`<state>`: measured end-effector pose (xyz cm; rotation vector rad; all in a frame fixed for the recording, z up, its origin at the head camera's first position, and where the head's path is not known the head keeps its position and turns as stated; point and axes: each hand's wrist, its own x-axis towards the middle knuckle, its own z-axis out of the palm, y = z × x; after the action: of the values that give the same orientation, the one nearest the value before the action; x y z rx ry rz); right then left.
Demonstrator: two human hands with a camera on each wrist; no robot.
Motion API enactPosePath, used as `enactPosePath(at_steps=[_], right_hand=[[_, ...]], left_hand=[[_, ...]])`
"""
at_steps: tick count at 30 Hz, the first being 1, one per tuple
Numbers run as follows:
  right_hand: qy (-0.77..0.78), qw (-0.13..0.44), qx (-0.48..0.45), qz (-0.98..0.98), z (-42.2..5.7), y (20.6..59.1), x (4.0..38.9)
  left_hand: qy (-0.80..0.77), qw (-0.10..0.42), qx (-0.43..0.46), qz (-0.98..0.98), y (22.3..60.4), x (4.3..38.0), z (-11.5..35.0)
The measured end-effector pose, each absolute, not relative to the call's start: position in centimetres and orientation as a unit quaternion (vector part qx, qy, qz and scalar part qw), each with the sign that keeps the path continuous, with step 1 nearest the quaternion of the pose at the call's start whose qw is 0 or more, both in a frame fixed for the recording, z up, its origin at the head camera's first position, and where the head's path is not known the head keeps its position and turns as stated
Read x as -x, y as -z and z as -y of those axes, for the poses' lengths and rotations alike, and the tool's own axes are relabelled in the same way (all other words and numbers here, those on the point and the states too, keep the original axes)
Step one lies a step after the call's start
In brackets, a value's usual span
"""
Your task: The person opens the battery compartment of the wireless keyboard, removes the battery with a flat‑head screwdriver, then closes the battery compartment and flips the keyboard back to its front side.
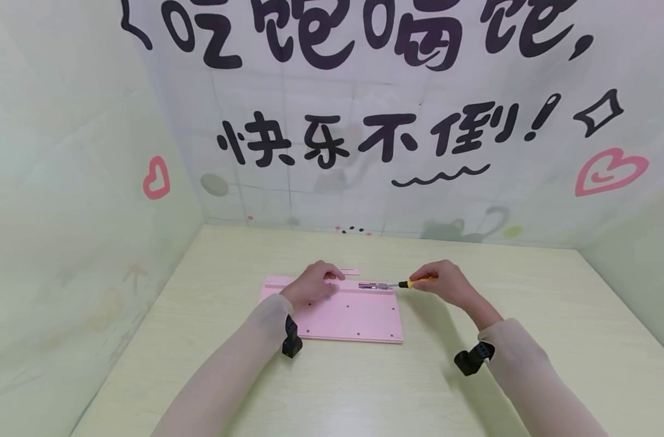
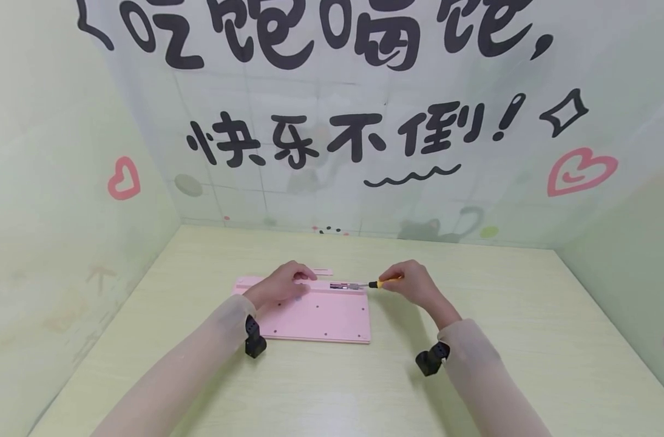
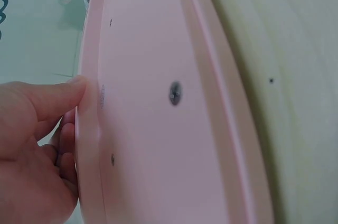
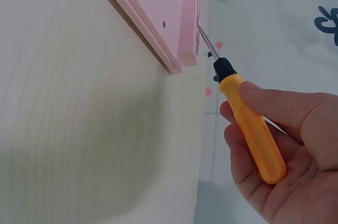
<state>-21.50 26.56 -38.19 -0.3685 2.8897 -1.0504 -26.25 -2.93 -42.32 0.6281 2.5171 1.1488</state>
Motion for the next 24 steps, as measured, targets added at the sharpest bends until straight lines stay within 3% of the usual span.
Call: enactPosePath(at_steps=[10, 24], right_hand=[[0.296, 0.035, 0.157, -0.941, -26.0, 36.2, 23.0], [0.152, 0.123, 0.197, -0.961, -22.1, 32.1, 26.2]], left_hand=[[-0.400, 0.159, -0.219, -0.876, 42.0, 26.4, 2.9], [-0.405, 0.166, -0.220, -0.872, 41.8, 26.6, 3.0]])
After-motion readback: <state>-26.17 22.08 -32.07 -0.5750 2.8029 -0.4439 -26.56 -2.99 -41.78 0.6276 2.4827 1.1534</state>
